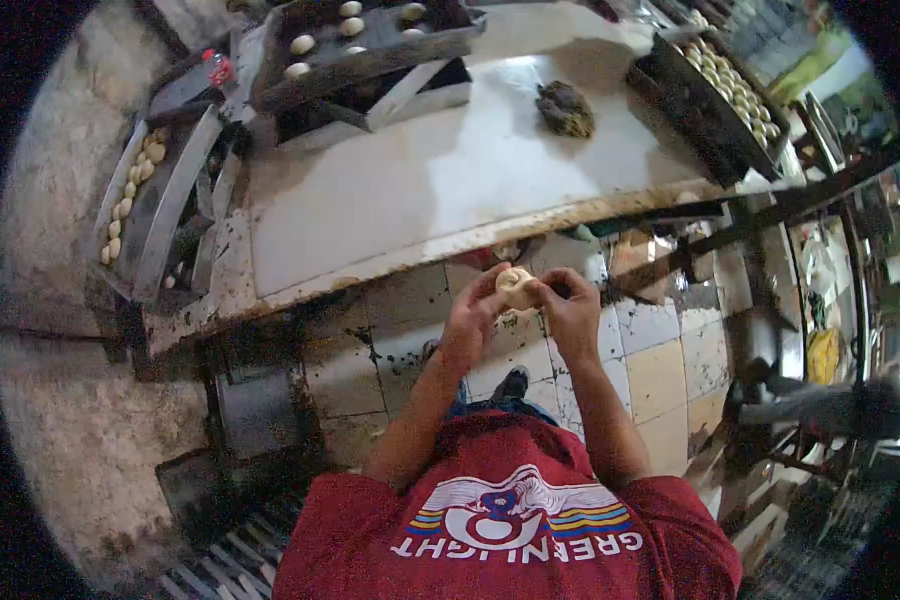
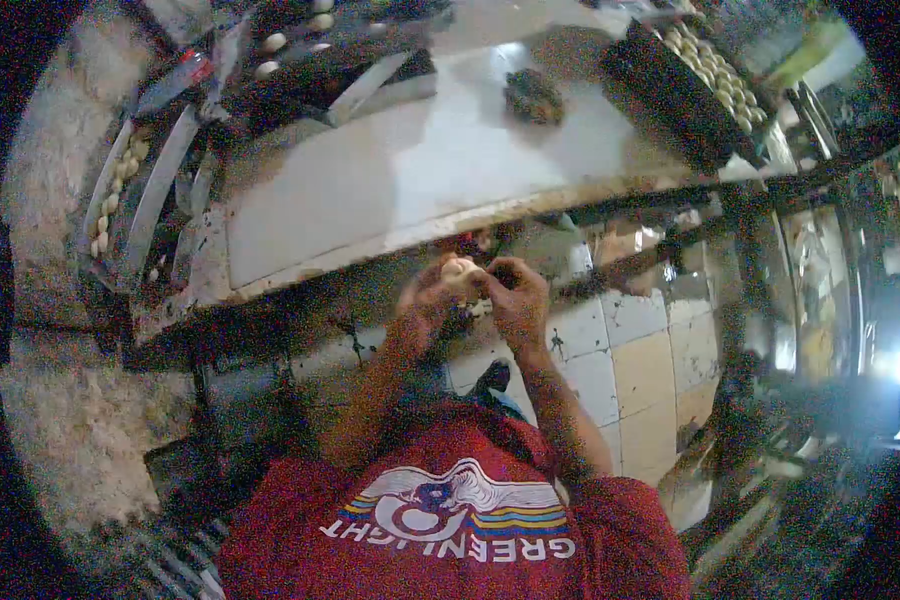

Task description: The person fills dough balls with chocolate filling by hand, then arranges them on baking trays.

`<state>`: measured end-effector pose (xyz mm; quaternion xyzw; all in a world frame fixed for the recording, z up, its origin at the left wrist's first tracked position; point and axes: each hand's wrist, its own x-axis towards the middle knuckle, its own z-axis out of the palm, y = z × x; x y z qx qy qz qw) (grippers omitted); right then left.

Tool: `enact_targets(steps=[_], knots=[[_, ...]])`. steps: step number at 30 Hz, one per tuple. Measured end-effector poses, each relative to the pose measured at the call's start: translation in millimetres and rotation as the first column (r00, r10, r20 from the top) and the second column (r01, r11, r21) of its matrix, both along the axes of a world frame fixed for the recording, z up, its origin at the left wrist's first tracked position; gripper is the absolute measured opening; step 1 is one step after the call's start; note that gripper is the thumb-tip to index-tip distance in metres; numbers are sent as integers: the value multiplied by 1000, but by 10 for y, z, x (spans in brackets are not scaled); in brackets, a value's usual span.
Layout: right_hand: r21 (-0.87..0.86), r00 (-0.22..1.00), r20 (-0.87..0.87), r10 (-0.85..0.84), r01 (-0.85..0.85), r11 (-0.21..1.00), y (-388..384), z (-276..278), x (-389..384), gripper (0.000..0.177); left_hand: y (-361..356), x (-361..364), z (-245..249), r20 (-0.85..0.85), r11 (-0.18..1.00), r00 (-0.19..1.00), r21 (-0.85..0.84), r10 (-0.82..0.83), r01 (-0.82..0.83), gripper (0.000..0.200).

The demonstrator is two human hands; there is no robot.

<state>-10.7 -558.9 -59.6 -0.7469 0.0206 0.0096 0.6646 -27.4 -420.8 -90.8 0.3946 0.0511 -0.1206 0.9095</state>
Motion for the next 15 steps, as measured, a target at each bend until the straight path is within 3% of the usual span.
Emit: enact_targets(steps=[1,2,3,5,6,7,9,10,11,13,15], knots=[[-15,996,73,-42,43,999,167,-19,47,12,114,10,-14,19,997,997,29,77,-77,43],[53,999,-24,-26,27,998,332,-26,56,12,239,-11,-21,110,960,982,219,153,-174,40],[42,1000,-22,8,-7,999,512,11,73,12,373,26,-27,110,956,976,209,188,-207,40],[-269,927,330,180,-90,959,855,93,94,18,624,117,-83,-314,965,914,24,257,-262,34],[-420,913,330,240,-85,903,983,168,94,25,660,179,-94,-258,938,917,-85,305,-336,27],[-429,915,322,243,-87,899,1038,128,116,25,723,198,-128,-267,937,915,-93,302,-336,27],[-571,814,374,444,-175,802,1095,46,221,26,839,257,-141,15,920,921,53,389,-389,22],[-505,806,338,486,-281,816,1120,69,286,25,976,282,-33,-168,958,945,3,282,-286,22],[-508,806,332,491,-286,812,1145,79,379,25,1059,316,-78,-174,957,943,-2,285,-289,22],[-575,818,266,510,-290,765,1205,97,591,22,1195,411,-59,-26,980,986,114,165,-161,23],[-529,859,208,468,-304,792,1296,97,727,19,1270,497,-27,-89,981,991,175,103,-87,24]])
